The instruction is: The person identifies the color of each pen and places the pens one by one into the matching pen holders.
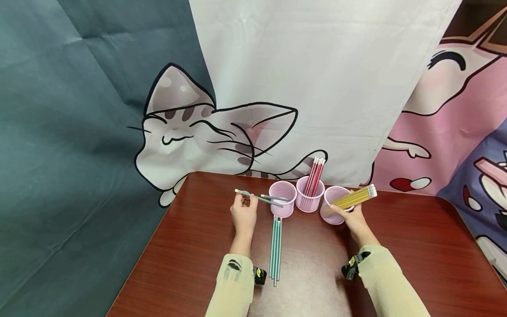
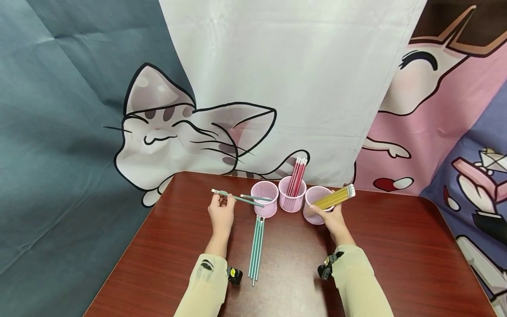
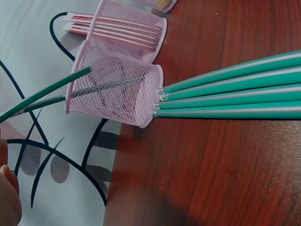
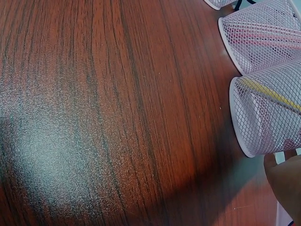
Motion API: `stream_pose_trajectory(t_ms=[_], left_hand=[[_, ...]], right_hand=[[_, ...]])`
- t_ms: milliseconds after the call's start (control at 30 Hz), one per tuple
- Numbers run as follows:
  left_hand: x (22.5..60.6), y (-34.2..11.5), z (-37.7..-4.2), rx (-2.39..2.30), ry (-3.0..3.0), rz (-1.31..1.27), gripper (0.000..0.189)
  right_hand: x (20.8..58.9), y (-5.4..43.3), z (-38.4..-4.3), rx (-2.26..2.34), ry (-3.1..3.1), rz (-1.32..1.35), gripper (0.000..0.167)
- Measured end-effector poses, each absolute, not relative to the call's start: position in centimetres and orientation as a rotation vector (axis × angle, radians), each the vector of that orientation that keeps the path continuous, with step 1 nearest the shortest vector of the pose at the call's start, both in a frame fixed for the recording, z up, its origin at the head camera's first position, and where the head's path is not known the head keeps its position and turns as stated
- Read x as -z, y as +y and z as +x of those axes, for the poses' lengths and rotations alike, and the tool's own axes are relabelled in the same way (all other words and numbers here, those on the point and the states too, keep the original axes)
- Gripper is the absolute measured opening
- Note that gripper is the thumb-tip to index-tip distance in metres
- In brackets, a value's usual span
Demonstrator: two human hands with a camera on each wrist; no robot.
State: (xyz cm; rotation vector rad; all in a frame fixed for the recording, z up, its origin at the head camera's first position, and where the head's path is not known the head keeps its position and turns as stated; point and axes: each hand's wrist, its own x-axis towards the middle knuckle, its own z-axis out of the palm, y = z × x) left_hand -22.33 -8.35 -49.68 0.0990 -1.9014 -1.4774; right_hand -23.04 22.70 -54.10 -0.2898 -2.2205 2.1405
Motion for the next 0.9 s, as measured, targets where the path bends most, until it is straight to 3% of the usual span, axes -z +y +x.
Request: stream_pose_trajectory(t_ms=[900], left_hand=[[49.1, -8.05, -22.35, 1.461, -1.813, -0.016, 0.003]], right_hand=[[54.11, 22.73, -23.11, -2.168, -2.214, -0.29, 0.096]])
